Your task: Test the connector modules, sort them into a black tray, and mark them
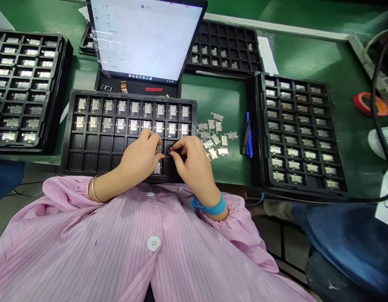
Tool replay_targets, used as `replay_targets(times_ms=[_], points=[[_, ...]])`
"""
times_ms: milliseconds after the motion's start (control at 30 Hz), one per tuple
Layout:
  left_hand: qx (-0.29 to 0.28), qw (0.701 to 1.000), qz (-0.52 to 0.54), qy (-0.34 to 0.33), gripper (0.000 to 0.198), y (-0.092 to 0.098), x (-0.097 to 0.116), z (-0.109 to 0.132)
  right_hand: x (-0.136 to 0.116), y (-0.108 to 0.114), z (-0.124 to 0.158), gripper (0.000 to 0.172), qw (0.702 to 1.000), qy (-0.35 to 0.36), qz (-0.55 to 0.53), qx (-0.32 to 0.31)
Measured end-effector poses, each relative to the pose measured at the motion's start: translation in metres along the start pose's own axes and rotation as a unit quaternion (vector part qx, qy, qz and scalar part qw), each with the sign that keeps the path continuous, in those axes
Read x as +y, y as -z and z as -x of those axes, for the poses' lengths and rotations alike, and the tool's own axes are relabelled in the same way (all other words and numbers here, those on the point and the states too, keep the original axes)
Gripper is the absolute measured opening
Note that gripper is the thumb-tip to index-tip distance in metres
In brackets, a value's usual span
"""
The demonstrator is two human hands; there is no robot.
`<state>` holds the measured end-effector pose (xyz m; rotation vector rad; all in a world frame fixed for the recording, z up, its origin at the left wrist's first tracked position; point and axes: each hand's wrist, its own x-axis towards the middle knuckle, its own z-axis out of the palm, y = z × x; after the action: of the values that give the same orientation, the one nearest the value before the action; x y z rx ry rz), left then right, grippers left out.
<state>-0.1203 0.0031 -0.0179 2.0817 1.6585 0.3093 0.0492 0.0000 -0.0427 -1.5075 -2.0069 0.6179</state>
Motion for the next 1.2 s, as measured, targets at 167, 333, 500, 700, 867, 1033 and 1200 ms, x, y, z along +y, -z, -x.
replay_targets(times_ms=[167, 333, 500, 700, 867, 1033, 1200], points=[[0.014, 0.997, 0.060, -0.038, 0.012, -0.005, -0.007, 0.006, 0.002, 0.001, 0.007, 0.019, 0.983, -0.080, -0.159, 0.047], [0.037, 0.984, 0.172, -0.031, 0.009, 0.000, -0.009, 0.012, -0.013, 0.015, 0.013, 0.029, 0.932, -0.120, -0.339, 0.040], [-0.104, 0.855, 0.505, 0.057, 0.020, 0.023, -0.002, 0.026, -0.031, 0.027, 0.023, 0.028, 0.930, -0.092, -0.353, 0.036], [-0.157, 0.821, 0.543, 0.083, 0.014, 0.035, 0.005, 0.038, -0.042, 0.030, 0.031, 0.029, 0.929, -0.045, -0.366, 0.025], [-0.141, 0.818, 0.551, 0.087, 0.009, 0.036, 0.007, 0.040, -0.043, 0.029, 0.033, 0.008, 0.908, -0.057, -0.415, 0.004], [-0.152, 0.811, 0.559, 0.083, 0.010, 0.037, 0.006, 0.042, -0.042, 0.029, 0.035, 0.014, 0.909, -0.067, -0.412, -0.017], [-0.167, 0.792, 0.584, 0.068, 0.013, 0.034, 0.003, 0.044, -0.044, 0.029, 0.036, 0.016, 0.914, -0.086, -0.397, -0.016]])
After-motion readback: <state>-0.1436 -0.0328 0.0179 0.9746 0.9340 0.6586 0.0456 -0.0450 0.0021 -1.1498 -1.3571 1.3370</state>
